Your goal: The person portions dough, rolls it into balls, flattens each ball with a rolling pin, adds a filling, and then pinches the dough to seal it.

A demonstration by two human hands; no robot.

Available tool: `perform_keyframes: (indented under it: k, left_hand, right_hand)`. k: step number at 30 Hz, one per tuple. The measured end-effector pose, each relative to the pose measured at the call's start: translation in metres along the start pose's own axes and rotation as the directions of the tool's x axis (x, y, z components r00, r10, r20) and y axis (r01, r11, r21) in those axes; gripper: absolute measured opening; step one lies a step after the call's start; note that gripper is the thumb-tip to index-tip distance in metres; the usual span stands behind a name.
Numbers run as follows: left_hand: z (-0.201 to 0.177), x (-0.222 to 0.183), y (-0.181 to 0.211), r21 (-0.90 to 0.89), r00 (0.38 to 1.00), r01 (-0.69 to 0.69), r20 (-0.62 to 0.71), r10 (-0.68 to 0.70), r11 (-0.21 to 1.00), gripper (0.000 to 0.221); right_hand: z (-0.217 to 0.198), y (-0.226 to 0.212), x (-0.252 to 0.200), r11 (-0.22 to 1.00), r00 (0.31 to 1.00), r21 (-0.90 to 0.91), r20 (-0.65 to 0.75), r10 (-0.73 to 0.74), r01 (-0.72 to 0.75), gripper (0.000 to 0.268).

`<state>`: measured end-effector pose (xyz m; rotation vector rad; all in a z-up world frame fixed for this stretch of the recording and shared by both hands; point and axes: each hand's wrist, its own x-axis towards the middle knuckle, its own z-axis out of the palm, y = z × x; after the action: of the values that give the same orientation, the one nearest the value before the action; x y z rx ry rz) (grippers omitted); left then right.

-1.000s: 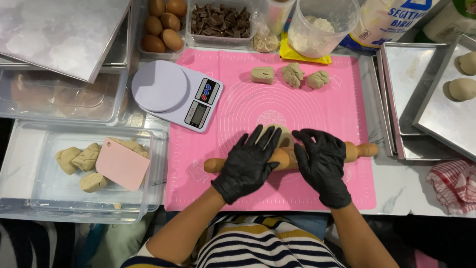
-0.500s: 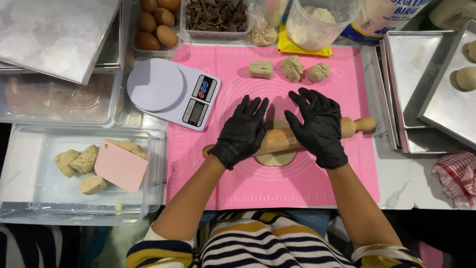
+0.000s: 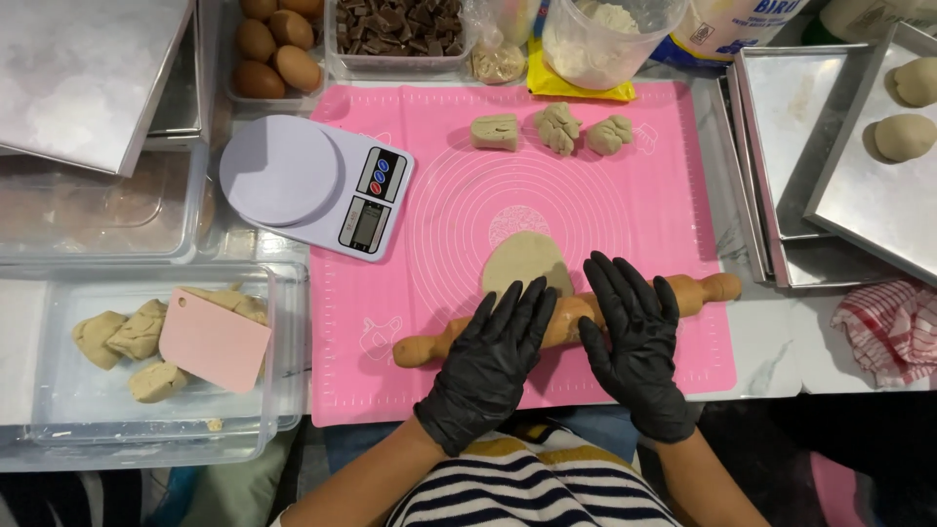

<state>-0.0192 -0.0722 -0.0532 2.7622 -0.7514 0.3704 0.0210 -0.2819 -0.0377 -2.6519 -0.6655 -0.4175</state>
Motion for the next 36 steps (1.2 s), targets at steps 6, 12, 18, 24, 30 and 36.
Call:
perform_keyframes:
  k: [6, 12, 18, 24, 30, 36]
  left_hand:
    - [0.024, 0.033, -0.047, -0.016, 0.994, 0.095, -0.043, -0.096, 0.995, 0.065]
    - [0.058, 0.07, -0.105, -0.123, 0.982, 0.134, -0.113, -0.148, 0.983, 0.06]
    - [0.04, 0.055, -0.08, -0.167, 0.982, 0.157, -0.083, -0.172, 0.974, 0.062]
    - [0.023, 0.031, -0.04, -0.157, 0.977, 0.187, -0.072, -0.201, 0.97, 0.062]
    - [0.011, 0.013, -0.015, -0.212, 0.983, 0.16, -0.055, -0.176, 0.964, 0.064]
    - [-0.006, -0.001, 0.0, -0.252, 0.986, 0.169, 0.046, -0.162, 0.953, 0.062]
  right_hand:
    - [0.033, 0.04, 0.054, 0.973, 0.994, -0.225, 0.107, -0.02, 0.044, 0.047]
    - [0.054, 0.057, 0.114, 0.994, 0.968, -0.108, 0.245, 0.048, -0.022, 0.05]
    - [0.027, 0.029, 0.101, 0.988, 0.956, -0.152, 0.291, 0.027, 0.018, 0.052]
    - [0.012, 0.017, 0.064, 0.99, 0.967, -0.14, 0.255, 0.002, 0.034, 0.055]
    - [0.003, 0.009, 0.033, 0.996, 0.988, -0.081, 0.154, -0.025, 0.037, 0.055]
    - [-0.001, 0.003, 0.005, 1.0, 0.999, 0.01, 0.048, -0.002, 0.002, 0.054]
